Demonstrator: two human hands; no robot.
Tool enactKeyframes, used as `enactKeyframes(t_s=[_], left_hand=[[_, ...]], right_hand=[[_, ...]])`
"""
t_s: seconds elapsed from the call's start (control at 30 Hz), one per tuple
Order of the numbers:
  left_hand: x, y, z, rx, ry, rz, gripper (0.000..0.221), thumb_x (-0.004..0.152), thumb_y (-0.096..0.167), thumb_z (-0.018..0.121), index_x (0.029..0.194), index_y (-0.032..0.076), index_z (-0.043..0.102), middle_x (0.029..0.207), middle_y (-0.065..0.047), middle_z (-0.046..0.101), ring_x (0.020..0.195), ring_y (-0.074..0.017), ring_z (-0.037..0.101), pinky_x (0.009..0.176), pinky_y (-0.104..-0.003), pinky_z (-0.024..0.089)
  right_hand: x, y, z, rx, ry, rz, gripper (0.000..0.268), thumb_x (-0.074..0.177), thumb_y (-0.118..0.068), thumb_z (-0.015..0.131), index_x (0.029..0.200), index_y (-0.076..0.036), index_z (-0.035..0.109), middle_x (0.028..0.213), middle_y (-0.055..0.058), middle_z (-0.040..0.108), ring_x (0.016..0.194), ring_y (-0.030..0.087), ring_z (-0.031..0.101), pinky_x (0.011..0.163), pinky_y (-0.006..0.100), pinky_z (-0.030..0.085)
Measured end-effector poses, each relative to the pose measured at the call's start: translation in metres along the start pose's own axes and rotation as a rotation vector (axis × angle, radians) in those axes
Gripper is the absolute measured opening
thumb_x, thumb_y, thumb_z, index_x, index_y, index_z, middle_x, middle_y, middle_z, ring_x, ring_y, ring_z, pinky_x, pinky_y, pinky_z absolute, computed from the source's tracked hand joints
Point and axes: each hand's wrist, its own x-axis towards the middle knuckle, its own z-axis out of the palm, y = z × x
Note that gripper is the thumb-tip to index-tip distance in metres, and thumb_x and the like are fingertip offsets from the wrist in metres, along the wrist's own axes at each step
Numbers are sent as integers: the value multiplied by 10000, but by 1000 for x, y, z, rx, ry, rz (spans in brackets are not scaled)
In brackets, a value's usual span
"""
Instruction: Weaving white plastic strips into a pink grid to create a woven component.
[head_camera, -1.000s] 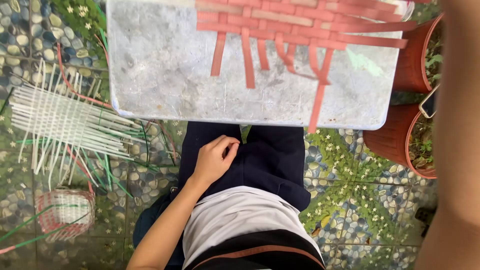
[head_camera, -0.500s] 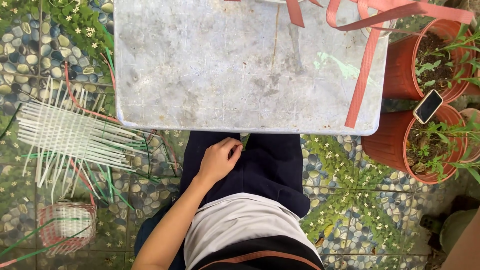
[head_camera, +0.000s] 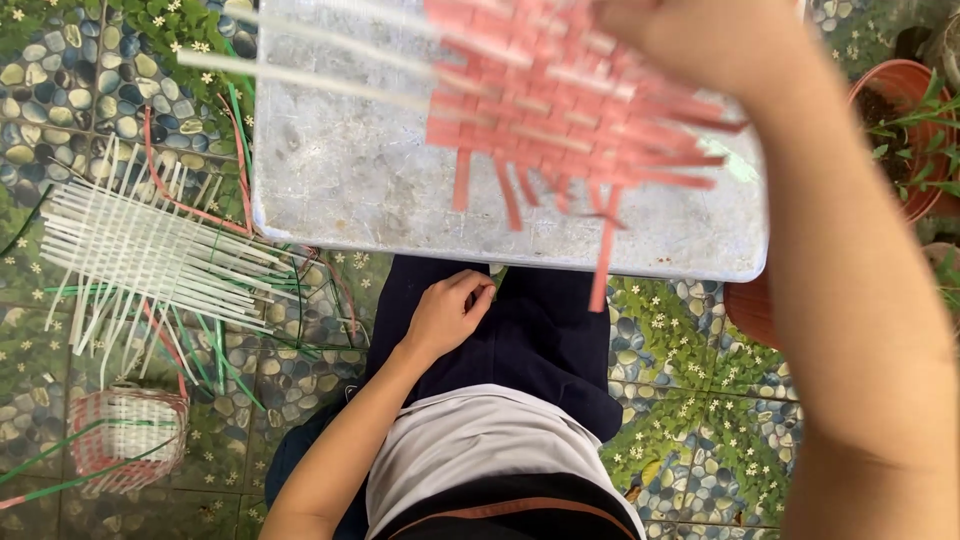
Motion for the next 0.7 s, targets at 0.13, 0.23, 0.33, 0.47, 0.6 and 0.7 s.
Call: enactKeyframes(t_s=[0.13,0.23,0.33,0.47,0.6,0.7], left_hand=[[-1,-1,0,9,-7,2,157,945,199,543,934,89,654,890,7,673,586,-165,603,582,-336,464],[0,1,-2,2,-6,5,175,954,195,536,957,78,666,869,0,668,589,-154,601,580,-323,466],[-1,2,-3,4,13,1,175,960,189,534,947,68,661,844,-4,656,579,-158,598,557,-326,463],[-4,-1,-4,51,29,-11,187,960,206,527,957,83,668,864,0,669,596,-163,611,554,-333,466],[-7,-1,-5,152,54,-18,198,958,241,522,966,111,672,888,23,683,604,-176,623,538,-357,468],[-12,2,-4,213,75,-15,192,964,245,511,966,127,662,887,32,681,655,-208,653,508,-376,465]], right_hand=[[8,9,58,129,39,-168,426,990,-130,667,643,-116,420,610,-3,373,582,136,346,550,314,282],[21,24,95,149,62,-330,505,962,-74,692,588,-100,355,541,0,345,539,123,339,525,283,311],[26,34,119,109,101,-371,460,865,-110,605,602,-122,228,533,-10,163,593,164,155,562,315,287],[12,31,108,123,115,-375,424,935,-175,698,708,-123,344,570,-14,308,541,170,274,795,384,330],[-13,22,75,187,114,-363,304,964,-266,775,1044,-58,569,817,54,642,762,201,624,648,350,485],[-27,29,67,135,196,-489,354,979,-233,739,1201,-3,585,1002,129,654,935,284,609,779,414,474]])
